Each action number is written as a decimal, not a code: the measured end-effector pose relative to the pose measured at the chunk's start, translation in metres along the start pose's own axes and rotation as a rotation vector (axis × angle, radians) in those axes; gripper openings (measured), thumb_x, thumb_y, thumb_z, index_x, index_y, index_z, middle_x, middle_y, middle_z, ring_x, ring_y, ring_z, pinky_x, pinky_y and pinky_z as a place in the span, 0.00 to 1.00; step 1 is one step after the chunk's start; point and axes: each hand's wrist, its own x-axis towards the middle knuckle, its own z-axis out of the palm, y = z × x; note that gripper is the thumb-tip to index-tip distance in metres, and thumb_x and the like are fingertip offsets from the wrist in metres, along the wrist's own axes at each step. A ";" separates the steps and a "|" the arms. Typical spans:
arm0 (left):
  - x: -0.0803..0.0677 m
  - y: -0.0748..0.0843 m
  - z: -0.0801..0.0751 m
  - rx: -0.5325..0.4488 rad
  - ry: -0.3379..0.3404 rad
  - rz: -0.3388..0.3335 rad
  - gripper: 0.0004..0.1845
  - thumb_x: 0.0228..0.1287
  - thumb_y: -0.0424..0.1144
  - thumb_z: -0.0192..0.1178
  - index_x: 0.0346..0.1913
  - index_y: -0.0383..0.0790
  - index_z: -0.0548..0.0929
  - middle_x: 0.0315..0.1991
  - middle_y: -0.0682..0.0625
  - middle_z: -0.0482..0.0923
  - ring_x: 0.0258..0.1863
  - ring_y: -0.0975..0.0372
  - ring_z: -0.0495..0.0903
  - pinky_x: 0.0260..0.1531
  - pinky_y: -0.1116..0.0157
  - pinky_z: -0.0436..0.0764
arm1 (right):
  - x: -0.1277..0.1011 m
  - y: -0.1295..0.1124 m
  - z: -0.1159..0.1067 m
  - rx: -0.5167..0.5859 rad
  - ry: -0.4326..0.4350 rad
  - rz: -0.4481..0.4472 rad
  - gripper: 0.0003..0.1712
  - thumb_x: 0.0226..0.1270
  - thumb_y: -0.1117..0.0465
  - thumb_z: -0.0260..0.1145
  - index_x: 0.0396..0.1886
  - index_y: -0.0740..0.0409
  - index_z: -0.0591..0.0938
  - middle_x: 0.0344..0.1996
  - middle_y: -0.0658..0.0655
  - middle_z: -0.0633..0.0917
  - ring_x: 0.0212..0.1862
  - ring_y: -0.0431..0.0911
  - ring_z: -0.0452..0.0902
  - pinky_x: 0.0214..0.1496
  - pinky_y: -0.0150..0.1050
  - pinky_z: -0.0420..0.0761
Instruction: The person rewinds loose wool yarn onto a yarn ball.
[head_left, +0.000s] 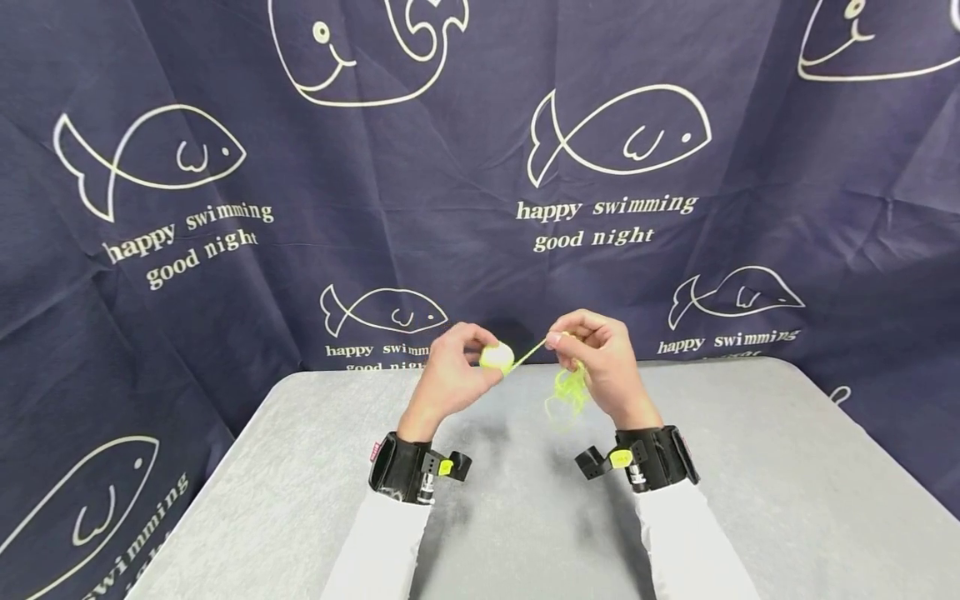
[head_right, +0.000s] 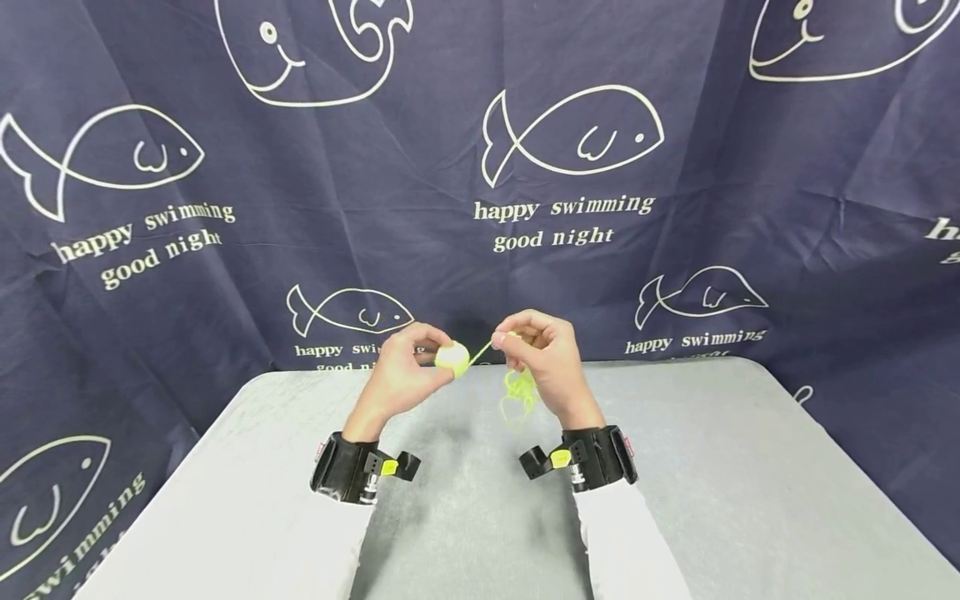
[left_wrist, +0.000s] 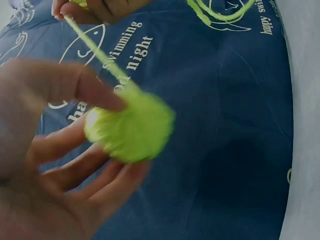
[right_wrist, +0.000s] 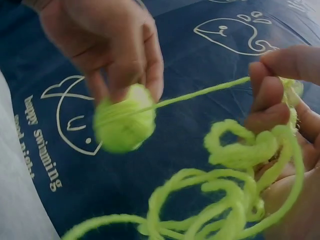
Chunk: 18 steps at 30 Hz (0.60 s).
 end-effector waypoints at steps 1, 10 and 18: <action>0.000 0.001 -0.001 -0.003 -0.083 -0.006 0.15 0.43 0.22 0.69 0.38 0.34 0.84 0.40 0.45 0.81 0.40 0.55 0.86 0.46 0.62 0.87 | 0.000 0.000 0.000 0.039 0.018 -0.006 0.14 0.63 0.80 0.62 0.31 0.59 0.86 0.24 0.53 0.85 0.20 0.41 0.69 0.21 0.30 0.67; -0.001 0.010 -0.003 -0.428 -0.591 0.058 0.16 0.49 0.19 0.65 0.44 0.28 0.81 0.43 0.42 0.80 0.43 0.59 0.83 0.46 0.52 0.87 | 0.002 0.002 -0.003 0.219 0.156 0.071 0.17 0.65 0.80 0.57 0.30 0.58 0.85 0.24 0.52 0.85 0.20 0.40 0.70 0.21 0.27 0.66; 0.002 0.016 -0.002 -0.886 -0.328 0.169 0.17 0.52 0.19 0.65 0.45 0.36 0.84 0.47 0.48 0.82 0.47 0.59 0.82 0.50 0.64 0.83 | 0.002 0.017 -0.007 -0.089 0.136 0.215 0.06 0.65 0.73 0.67 0.32 0.60 0.86 0.23 0.50 0.84 0.22 0.40 0.72 0.23 0.29 0.71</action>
